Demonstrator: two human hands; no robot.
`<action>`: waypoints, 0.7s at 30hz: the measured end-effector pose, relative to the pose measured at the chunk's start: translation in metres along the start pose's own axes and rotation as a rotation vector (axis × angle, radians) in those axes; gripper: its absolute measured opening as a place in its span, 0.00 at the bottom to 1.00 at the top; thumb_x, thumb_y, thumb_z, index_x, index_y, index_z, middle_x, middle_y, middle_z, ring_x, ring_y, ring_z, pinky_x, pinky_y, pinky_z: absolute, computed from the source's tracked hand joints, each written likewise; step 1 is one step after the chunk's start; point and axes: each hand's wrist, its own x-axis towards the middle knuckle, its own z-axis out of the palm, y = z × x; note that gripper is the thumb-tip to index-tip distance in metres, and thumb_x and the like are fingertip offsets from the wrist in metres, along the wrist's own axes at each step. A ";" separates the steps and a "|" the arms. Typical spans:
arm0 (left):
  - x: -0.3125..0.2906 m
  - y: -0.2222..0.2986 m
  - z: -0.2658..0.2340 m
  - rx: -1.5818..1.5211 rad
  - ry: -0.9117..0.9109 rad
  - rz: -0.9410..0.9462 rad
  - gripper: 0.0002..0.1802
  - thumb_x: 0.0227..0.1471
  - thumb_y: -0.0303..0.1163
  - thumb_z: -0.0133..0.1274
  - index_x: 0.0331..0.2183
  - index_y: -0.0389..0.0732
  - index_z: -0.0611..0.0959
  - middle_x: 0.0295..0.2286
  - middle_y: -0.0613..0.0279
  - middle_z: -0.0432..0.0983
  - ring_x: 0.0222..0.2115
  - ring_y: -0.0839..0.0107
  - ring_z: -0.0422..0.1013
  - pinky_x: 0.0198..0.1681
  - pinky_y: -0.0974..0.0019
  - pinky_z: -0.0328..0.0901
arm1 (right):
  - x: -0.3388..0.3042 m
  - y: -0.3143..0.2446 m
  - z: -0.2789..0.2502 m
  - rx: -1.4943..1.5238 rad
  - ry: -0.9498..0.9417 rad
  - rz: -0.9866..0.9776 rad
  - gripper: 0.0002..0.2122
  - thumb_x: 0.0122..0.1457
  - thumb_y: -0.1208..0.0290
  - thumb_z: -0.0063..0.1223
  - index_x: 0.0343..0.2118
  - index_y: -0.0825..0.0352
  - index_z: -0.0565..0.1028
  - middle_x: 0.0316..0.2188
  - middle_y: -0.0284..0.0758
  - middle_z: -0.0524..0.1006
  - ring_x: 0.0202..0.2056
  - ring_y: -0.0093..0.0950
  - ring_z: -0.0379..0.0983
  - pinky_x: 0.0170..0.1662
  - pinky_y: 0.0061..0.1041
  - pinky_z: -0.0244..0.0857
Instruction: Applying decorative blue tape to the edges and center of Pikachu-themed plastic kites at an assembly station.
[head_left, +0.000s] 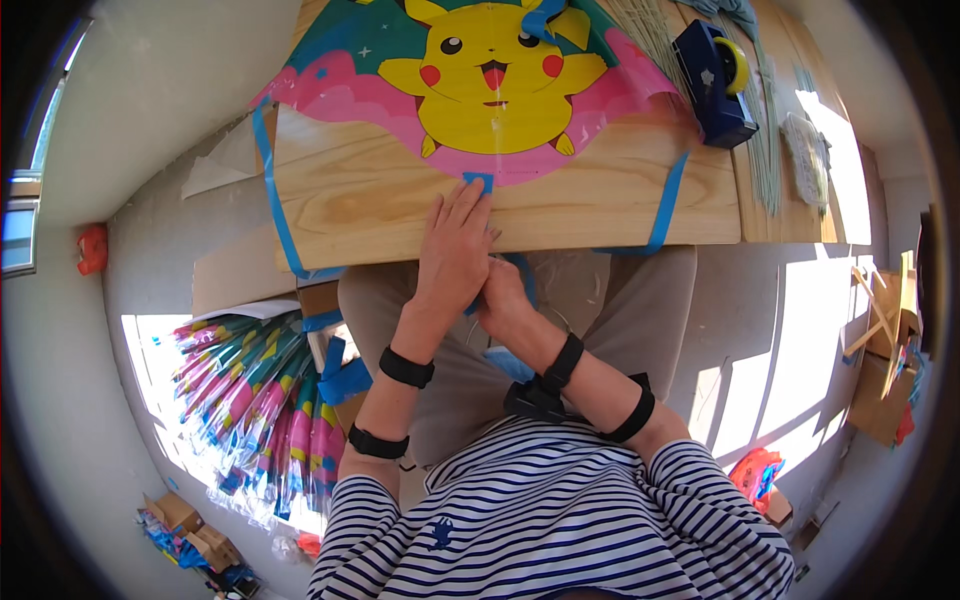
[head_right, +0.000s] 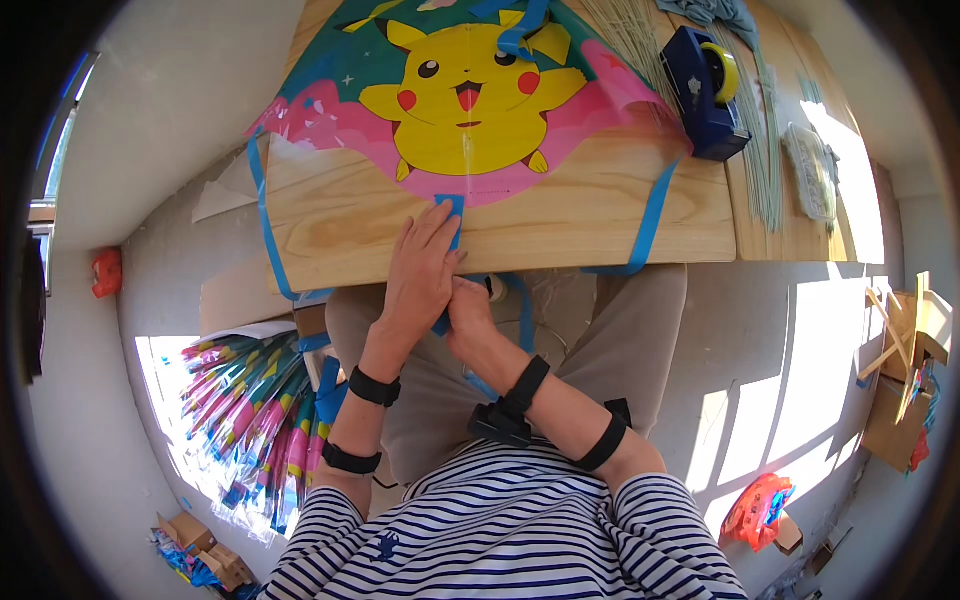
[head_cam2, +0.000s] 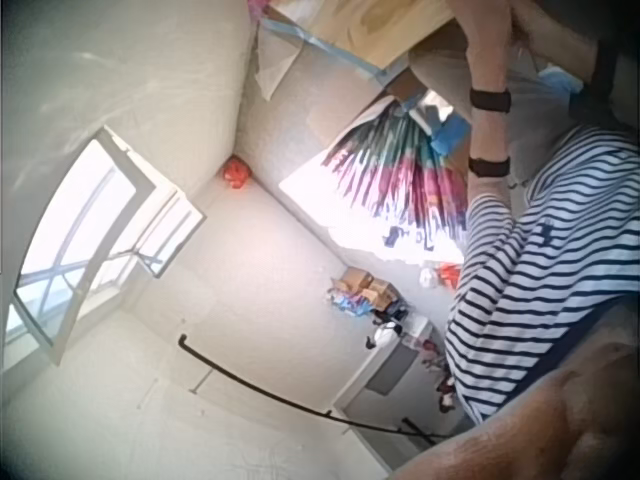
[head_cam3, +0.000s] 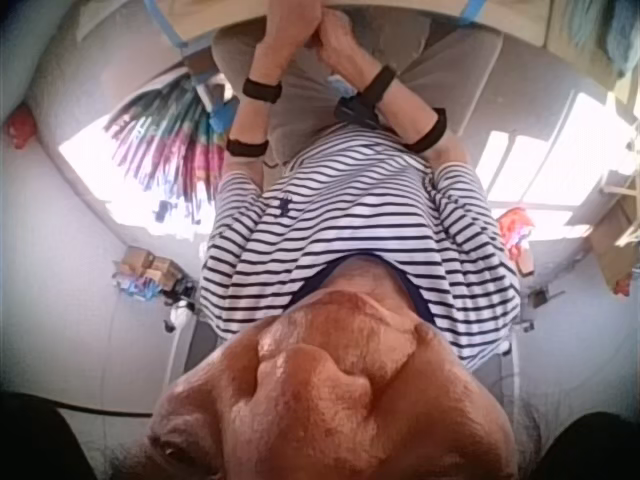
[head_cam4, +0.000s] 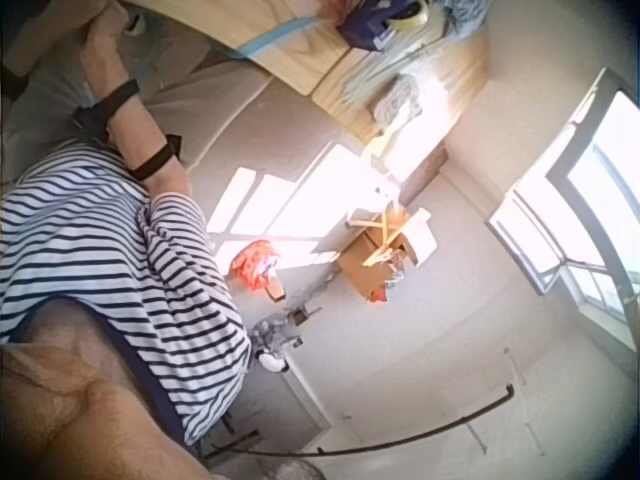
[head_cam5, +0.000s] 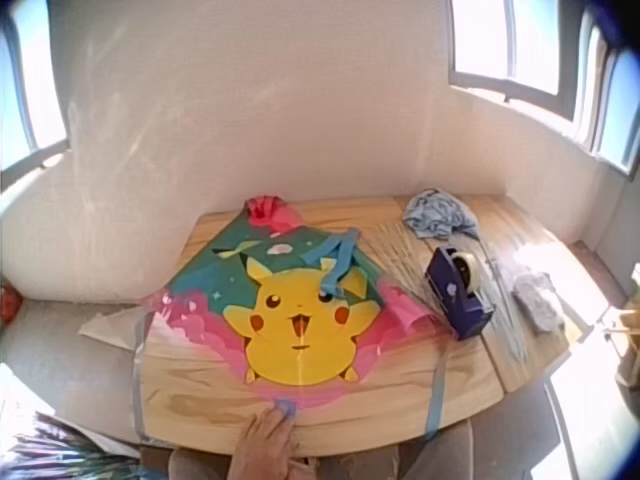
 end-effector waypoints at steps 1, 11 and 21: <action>0.001 -0.002 0.001 0.000 -0.012 0.004 0.24 0.52 0.27 0.54 0.51 0.30 0.75 0.56 0.49 0.67 0.60 0.52 0.59 0.64 0.48 0.51 | 0.000 0.000 0.001 0.004 0.004 -0.005 0.12 0.68 0.67 0.43 0.40 0.69 0.77 0.38 0.35 0.79 0.36 0.25 0.76 0.36 0.28 0.70; 0.004 -0.008 0.005 0.025 -0.022 0.016 0.23 0.53 0.29 0.55 0.51 0.31 0.75 0.56 0.49 0.68 0.60 0.52 0.60 0.64 0.47 0.51 | 0.002 -0.004 -0.005 -0.016 -0.035 -0.017 0.09 0.65 0.72 0.46 0.41 0.69 0.77 0.39 0.34 0.79 0.40 0.25 0.76 0.43 0.28 0.70; 0.011 -0.002 0.004 0.064 -0.033 0.020 0.23 0.52 0.28 0.55 0.50 0.33 0.76 0.53 0.51 0.69 0.57 0.52 0.62 0.63 0.47 0.52 | 0.010 -0.004 -0.020 -0.158 -0.067 -0.045 0.09 0.64 0.72 0.48 0.41 0.70 0.77 0.37 0.33 0.80 0.36 0.25 0.77 0.40 0.29 0.70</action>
